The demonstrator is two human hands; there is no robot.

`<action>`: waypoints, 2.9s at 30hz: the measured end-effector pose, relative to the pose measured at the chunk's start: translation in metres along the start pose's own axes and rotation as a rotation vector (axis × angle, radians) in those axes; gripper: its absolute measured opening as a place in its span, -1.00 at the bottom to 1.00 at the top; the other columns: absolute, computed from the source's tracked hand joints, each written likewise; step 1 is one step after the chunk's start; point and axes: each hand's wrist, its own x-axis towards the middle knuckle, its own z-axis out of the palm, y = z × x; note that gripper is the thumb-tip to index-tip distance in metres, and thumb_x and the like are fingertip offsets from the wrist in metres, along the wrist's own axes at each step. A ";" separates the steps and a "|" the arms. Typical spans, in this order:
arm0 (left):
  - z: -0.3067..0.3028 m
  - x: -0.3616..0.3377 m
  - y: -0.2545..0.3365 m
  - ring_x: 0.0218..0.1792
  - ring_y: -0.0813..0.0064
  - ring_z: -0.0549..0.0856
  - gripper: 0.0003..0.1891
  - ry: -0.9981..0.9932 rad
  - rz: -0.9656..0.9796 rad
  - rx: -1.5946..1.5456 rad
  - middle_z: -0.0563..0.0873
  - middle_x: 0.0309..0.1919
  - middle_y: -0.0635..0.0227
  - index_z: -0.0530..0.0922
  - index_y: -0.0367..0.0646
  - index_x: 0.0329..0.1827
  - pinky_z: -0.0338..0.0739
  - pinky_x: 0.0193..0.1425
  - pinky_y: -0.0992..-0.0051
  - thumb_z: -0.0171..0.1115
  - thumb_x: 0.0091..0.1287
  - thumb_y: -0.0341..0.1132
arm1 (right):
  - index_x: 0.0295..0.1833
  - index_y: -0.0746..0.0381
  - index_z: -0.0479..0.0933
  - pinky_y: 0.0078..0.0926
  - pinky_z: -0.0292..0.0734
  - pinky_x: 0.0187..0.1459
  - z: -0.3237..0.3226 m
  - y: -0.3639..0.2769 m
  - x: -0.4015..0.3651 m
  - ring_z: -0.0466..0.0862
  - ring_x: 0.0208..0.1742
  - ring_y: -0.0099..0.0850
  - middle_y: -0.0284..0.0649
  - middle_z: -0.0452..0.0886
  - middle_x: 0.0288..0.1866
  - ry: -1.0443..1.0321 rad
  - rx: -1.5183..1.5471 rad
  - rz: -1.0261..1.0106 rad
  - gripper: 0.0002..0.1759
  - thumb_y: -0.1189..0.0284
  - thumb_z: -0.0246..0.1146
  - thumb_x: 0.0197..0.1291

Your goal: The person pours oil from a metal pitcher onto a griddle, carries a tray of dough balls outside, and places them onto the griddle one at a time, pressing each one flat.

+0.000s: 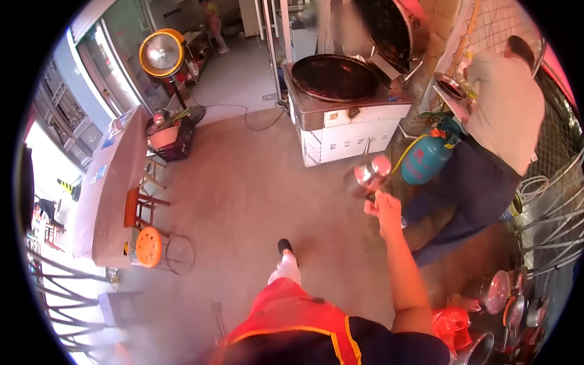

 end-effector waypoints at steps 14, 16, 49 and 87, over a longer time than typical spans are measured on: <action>0.357 0.124 0.748 -0.74 0.57 0.47 -0.75 -0.111 0.452 0.156 0.61 -0.59 0.27 0.45 -0.24 -0.23 0.33 -0.69 0.55 0.23 0.21 -0.24 | -0.39 0.33 0.46 -0.57 0.59 -0.45 0.203 -0.031 0.557 0.63 -0.50 -0.47 -0.17 0.59 -0.48 0.042 -0.457 0.065 -0.61 0.18 0.16 0.26; 0.403 0.091 0.827 -0.75 0.57 0.46 -0.74 -0.095 0.508 0.104 0.62 -0.57 0.26 0.44 -0.22 -0.22 0.31 -0.70 0.57 0.22 0.22 -0.22 | -0.40 0.33 0.47 -0.56 0.56 -0.51 0.225 -0.015 0.632 0.60 -0.58 -0.48 -0.17 0.58 -0.53 0.022 -0.512 0.079 -0.60 0.17 0.17 0.23; 0.845 0.287 1.422 -0.77 0.63 0.41 -0.65 -0.697 0.527 0.703 0.65 -0.52 0.26 0.41 -0.23 -0.11 0.23 -0.74 0.65 0.24 0.24 -0.15 | -0.38 0.36 0.63 -0.39 0.59 -0.50 0.380 -0.090 0.736 0.64 -0.58 -0.26 -0.08 0.60 -0.56 0.344 -1.057 1.177 -0.28 -0.19 0.09 0.12; 0.881 0.262 1.416 -0.76 0.64 0.40 -0.65 -0.814 0.575 0.772 0.64 -0.51 0.26 0.40 -0.21 -0.18 0.24 -0.73 0.63 0.25 0.24 -0.12 | -0.46 0.33 0.58 -0.39 0.50 -0.51 0.415 -0.087 0.760 0.62 -0.58 -0.37 -0.21 0.53 -0.64 0.324 -0.766 1.103 -0.52 0.08 0.17 0.15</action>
